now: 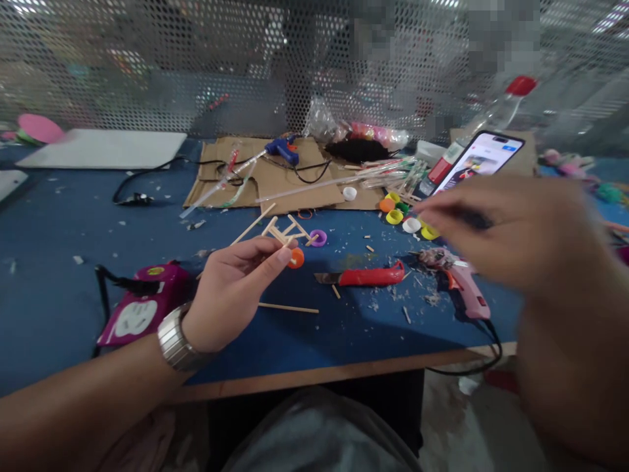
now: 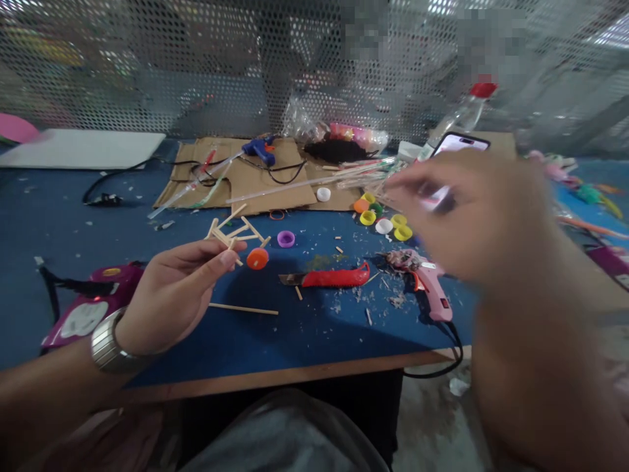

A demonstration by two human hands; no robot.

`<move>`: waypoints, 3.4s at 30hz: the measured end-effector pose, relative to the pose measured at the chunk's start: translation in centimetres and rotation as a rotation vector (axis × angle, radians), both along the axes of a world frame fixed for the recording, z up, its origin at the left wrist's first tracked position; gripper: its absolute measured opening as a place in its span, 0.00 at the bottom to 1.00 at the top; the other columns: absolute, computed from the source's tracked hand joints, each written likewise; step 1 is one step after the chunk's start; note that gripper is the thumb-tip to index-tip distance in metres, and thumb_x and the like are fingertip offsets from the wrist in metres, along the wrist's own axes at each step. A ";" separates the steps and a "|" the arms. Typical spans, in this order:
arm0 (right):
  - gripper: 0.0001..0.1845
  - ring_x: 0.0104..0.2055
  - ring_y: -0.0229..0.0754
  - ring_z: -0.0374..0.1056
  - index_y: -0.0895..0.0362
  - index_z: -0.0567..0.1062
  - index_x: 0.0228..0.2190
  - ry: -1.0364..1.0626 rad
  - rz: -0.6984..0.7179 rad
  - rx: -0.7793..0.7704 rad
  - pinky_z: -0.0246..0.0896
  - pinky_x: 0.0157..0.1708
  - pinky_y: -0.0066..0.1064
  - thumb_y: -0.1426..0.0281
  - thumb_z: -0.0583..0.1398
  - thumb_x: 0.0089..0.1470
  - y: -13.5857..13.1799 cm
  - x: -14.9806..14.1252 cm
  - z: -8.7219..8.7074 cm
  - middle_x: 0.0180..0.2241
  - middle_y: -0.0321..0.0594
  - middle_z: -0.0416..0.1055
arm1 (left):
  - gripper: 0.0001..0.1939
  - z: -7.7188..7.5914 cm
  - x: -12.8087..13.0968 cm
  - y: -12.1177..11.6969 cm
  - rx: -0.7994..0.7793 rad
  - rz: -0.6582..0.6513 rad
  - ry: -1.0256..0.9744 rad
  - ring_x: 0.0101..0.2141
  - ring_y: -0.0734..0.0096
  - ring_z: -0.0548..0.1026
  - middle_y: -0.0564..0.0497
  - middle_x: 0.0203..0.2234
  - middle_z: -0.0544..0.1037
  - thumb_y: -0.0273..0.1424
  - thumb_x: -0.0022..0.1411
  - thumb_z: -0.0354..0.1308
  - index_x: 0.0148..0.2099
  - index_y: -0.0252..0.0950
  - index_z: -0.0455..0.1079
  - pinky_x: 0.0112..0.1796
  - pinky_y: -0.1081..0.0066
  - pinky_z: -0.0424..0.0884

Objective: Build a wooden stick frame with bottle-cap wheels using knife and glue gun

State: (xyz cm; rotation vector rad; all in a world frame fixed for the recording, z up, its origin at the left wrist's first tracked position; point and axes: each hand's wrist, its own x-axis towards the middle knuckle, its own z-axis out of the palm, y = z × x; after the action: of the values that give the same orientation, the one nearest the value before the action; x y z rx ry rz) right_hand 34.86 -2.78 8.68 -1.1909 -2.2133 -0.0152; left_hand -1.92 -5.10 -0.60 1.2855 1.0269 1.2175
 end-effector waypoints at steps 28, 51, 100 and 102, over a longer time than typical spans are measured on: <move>0.10 0.44 0.54 0.83 0.61 0.82 0.47 -0.511 0.075 -0.567 0.74 0.42 0.40 0.76 0.62 0.68 -3.9 -13.1 -6.9 0.45 0.52 0.83 | 0.05 1.4 0.4 -0.1 0.051 -0.049 0.113 0.40 0.64 0.84 0.49 0.38 0.89 0.35 0.67 0.74 0.40 0.39 0.88 0.46 0.66 0.79; 0.15 0.22 0.30 0.74 0.50 0.88 0.45 1.267 0.235 -1.165 0.67 0.16 0.17 0.72 0.79 0.57 -3.1 -12.1 -7.5 0.35 0.32 0.84 | 0.05 1.8 0.3 -1.0 0.332 -0.094 0.344 0.34 0.75 0.76 0.55 0.33 0.82 0.28 0.70 0.70 0.38 0.38 0.81 0.37 0.74 0.72; 0.33 0.31 0.42 0.79 0.45 0.78 0.48 1.020 0.079 -0.910 0.72 0.25 0.30 0.74 0.84 0.46 -4.4 -12.0 -6.6 0.30 0.28 0.79 | 0.03 2.5 0.8 -1.3 0.409 -0.178 0.419 0.32 0.68 0.81 0.52 0.32 0.86 0.28 0.69 0.71 0.40 0.41 0.85 0.38 0.70 0.78; 0.32 0.30 0.41 0.78 0.45 0.79 0.48 1.032 0.084 -0.922 0.73 0.26 0.30 0.74 0.83 0.46 -4.4 -12.1 -6.6 0.29 0.28 0.79 | 0.03 2.6 0.8 -1.2 0.405 -0.177 0.425 0.33 0.68 0.82 0.52 0.32 0.86 0.28 0.69 0.71 0.40 0.42 0.85 0.38 0.70 0.78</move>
State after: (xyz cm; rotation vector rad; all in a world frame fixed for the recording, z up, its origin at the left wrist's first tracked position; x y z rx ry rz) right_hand 22.77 -7.22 2.07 -1.1109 -1.2818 1.4319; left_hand -1.13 -6.34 2.00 1.9706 0.9590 1.0708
